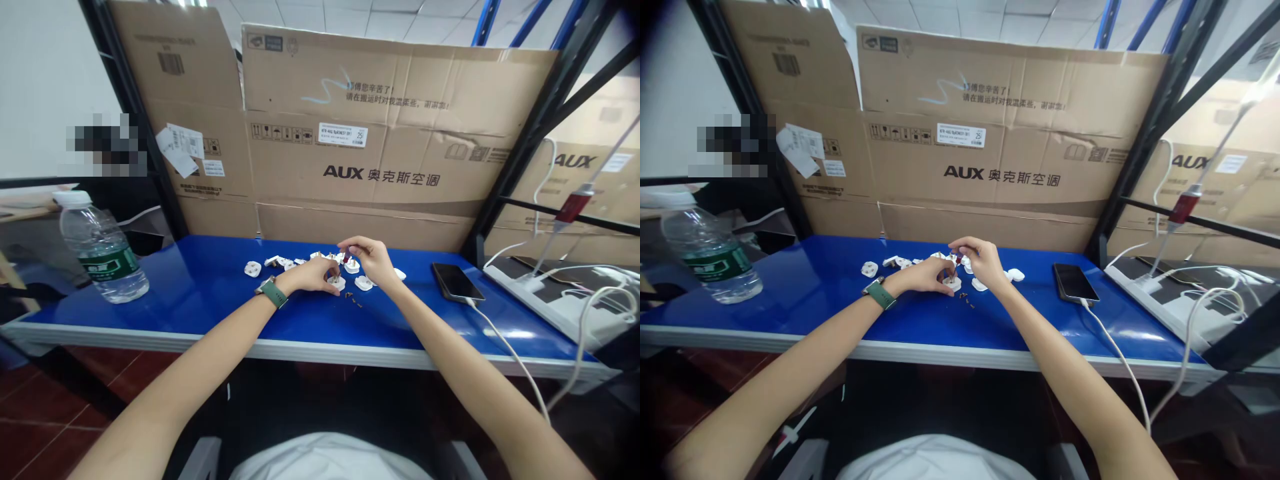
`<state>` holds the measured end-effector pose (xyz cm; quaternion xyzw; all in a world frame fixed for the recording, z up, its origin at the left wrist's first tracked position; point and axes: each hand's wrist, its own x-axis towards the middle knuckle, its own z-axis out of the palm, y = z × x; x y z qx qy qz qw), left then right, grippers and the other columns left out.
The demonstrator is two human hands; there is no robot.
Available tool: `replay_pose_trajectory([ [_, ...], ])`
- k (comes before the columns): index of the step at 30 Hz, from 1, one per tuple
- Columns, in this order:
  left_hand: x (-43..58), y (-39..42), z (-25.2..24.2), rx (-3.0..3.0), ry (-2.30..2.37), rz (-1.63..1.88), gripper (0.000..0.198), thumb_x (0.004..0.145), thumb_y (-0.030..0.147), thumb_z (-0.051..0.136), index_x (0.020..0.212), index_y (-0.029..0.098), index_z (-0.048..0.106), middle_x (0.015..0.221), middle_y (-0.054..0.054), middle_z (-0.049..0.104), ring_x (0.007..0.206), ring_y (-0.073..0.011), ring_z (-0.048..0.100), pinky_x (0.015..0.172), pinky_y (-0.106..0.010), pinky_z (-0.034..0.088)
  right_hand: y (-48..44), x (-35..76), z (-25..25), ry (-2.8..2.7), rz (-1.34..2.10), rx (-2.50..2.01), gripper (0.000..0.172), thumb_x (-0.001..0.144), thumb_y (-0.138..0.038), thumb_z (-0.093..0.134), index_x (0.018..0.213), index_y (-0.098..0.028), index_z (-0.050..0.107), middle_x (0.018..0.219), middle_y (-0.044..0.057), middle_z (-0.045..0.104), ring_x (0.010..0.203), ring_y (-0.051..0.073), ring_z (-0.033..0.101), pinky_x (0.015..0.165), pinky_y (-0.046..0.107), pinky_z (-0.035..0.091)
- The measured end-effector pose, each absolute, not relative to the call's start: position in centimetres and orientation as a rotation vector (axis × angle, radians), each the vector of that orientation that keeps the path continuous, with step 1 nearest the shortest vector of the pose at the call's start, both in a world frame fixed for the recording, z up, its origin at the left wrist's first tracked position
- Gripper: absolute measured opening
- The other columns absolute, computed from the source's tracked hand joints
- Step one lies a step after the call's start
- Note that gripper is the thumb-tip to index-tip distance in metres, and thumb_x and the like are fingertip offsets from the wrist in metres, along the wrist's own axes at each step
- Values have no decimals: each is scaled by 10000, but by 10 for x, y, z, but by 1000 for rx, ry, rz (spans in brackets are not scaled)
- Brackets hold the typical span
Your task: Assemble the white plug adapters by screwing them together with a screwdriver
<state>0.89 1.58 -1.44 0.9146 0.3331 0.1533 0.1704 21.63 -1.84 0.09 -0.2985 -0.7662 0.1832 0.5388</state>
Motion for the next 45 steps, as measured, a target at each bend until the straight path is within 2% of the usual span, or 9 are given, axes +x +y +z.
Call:
replay_pose_trajectory([
  [7, 9, 16, -14, 2625, 967, 425, 476, 692, 468, 861, 1030, 184, 682, 970, -42, 697, 828, -209, 644, 731, -299, 456, -23, 211, 12, -1873, 384, -797, 259, 961, -298, 578, 1110, -207, 770, 1071, 76, 776, 902, 202, 728, 839, 331, 557],
  [11, 9, 16, -12, 2639, 962, 421, 497, 684, 480, 868, 1027, 170, 686, 965, -55, 707, 829, -220, 652, 716, -299, 451, -6, 215, 19, -1858, 556, -900, 290, 866, -375, 726, 1072, -187, 805, 871, 84, 781, 720, 212, 726, 666, 320, 569],
  [14, 9, 17, -14, 2637, 952, 426, 515, 676, 498, 872, 1024, 166, 687, 948, -55, 708, 811, -218, 650, 700, -297, 448, 7, 213, 21, -1852, 544, -896, 280, 835, -266, 726, 1096, -198, 798, 782, 53, 767, 711, 210, 721, 695, 333, 576],
  [18, 10, 20, -16, 2621, 941, 425, 518, 674, 506, 871, 1027, 168, 699, 964, -58, 712, 815, -212, 652, 716, -295, 457, 13, 208, 19, -1855, 643, -760, 309, 847, -172, 610, 1118, -184, 758, 868, 50, 763, 732, 181, 713, 772, 356, 596],
  [25, 9, 21, -16, 2613, 961, 415, 490, 691, 512, 852, 1020, 181, 700, 949, -44, 706, 806, -206, 644, 707, -295, 455, -1, 208, 13, -1839, 686, -675, 273, 890, -336, 662, 1103, -190, 750, 1070, 91, 753, 874, 200, 727, 818, 350, 592],
  [30, 8, 23, -18, 2627, 937, 410, 494, 692, 528, 845, 1009, 181, 693, 921, -43, 694, 787, -205, 631, 692, -298, 442, -1, 203, 10, -1780, 652, -741, 339, 832, -250, 677, 1158, -192, 747, 813, 27, 721, 702, 169, 678, 727, 325, 577],
  [33, 8, 24, -19, 2628, 937, 419, 497, 691, 533, 844, 1007, 182, 688, 960, -53, 689, 791, -204, 624, 683, -299, 437, -1, 202, 9, -1849, 755, -614, 439, 875, -197, 569, 1307, -195, 647, 944, 54, 755, 852, 187, 709, 814, 349, 578],
  [38, 9, 22, -17, 2613, 947, 401, 486, 686, 514, 848, 1008, 187, 685, 932, -41, 690, 781, -203, 625, 685, -302, 440, -9, 201, 11, -1922, 642, -663, 293, 963, -238, 490, 1201, -205, 658, 1186, 96, 712, 987, 202, 700, 887, 374, 557],
  [45, 9, 22, -17, 2630, 937, 409, 487, 697, 523, 839, 1013, 184, 686, 932, -43, 690, 783, -204, 628, 685, -300, 439, -5, 202, 10, -1868, 371, -822, 274, 926, -245, 582, 1157, -225, 728, 852, 33, 731, 729, 172, 666, 815, 342, 552],
])
